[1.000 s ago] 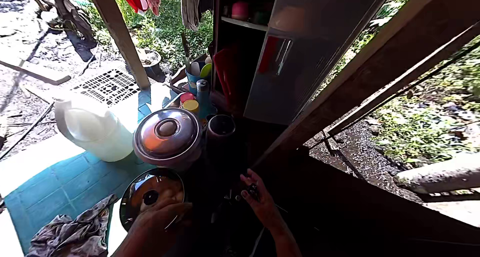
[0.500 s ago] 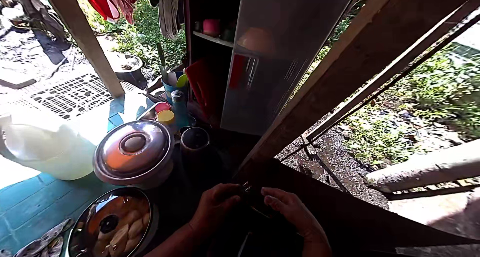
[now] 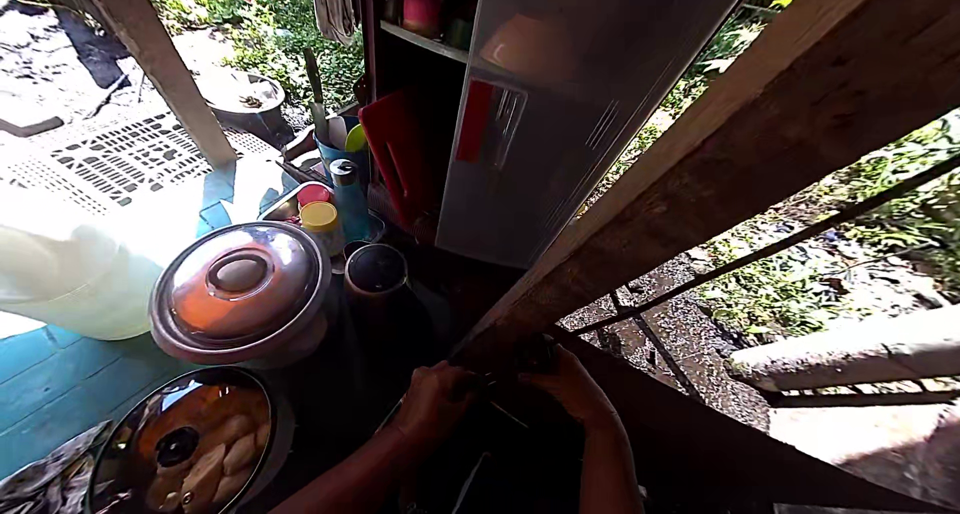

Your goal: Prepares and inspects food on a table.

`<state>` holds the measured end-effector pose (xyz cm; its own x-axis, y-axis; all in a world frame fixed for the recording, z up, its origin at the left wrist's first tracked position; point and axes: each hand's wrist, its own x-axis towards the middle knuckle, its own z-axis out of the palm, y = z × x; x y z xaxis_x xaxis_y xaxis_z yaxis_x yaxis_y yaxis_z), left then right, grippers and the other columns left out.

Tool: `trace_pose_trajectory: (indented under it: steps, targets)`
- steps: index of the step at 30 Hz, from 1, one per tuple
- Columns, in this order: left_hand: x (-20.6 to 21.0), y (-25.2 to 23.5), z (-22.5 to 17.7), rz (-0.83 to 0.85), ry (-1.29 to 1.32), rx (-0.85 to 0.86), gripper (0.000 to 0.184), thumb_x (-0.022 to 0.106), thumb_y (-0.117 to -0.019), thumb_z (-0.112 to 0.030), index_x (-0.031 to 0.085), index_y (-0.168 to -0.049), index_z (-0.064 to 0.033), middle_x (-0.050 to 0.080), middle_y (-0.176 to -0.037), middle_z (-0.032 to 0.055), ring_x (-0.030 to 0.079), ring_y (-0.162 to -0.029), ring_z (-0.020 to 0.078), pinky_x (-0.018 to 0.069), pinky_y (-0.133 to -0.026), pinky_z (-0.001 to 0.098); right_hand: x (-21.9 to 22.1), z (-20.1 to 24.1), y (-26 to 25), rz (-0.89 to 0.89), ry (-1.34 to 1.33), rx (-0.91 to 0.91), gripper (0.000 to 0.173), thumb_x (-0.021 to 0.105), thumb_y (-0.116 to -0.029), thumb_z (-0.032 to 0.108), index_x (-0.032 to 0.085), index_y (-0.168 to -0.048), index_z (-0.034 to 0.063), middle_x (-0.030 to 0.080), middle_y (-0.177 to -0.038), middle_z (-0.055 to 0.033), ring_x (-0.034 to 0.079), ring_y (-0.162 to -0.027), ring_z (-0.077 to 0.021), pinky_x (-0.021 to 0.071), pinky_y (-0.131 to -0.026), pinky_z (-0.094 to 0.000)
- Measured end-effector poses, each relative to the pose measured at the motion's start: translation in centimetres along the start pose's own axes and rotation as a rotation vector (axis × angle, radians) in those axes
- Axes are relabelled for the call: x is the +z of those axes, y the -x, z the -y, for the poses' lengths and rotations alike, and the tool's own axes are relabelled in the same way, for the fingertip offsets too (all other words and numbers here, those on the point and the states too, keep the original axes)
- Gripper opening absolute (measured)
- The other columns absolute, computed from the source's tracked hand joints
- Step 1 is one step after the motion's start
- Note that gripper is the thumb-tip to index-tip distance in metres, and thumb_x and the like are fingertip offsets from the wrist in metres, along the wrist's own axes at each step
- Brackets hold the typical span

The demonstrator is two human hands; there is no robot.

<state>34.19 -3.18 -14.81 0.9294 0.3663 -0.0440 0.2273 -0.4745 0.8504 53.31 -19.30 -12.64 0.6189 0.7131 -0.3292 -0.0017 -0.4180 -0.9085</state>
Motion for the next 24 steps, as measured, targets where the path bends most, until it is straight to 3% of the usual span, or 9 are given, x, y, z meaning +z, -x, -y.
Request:
trace_pose_trajectory:
  steps: [8, 15, 24]
  targets:
    - [0.1, -0.3, -0.3, 0.119, -0.084, -0.071, 0.03, 0.061, -0.0989, -0.023, 0.074, -0.119, -0.0054, 0.073, -0.112, 0.0127, 0.067, -0.109, 0.0262, 0.0393, -0.107, 0.0504, 0.8, -1.6, 1.6, 0.089, -0.188, -0.065, 0.068, 0.083, -0.0701, -0.008, 0.055, -0.132, -0.003, 0.073, -0.115, -0.0053, 0.071, -0.106, -0.0112, 0.0596, -0.095, -0.0289]
    - [-0.3, 0.0, -0.7, 0.197, -0.116, -0.081, 0.031, 0.058, -0.1006, -0.023, 0.072, -0.122, -0.0059, 0.071, -0.115, 0.0142, 0.065, -0.113, 0.0279, 0.0368, -0.108, 0.0514, 2.5, -1.7, 2.0, 0.168, -0.247, -0.114, 0.069, 0.082, -0.0718, -0.01, 0.054, -0.135, -0.0065, 0.068, -0.129, -0.009, 0.067, -0.117, -0.0132, 0.0567, -0.101, -0.0297]
    - [0.8, 0.5, -0.8, 0.198, -0.136, -0.063, 0.031, 0.054, -0.1032, -0.022, 0.072, -0.123, -0.0061, 0.071, -0.118, 0.0132, 0.064, -0.115, 0.0278, 0.0371, -0.108, 0.0523, 3.6, -0.9, 3.0, 0.11, -0.063, -0.113, 0.069, 0.085, -0.0722, 0.002, 0.057, -0.135, -0.0053, 0.07, -0.124, -0.0087, 0.068, -0.113, -0.0097, 0.0565, -0.099, -0.0247]
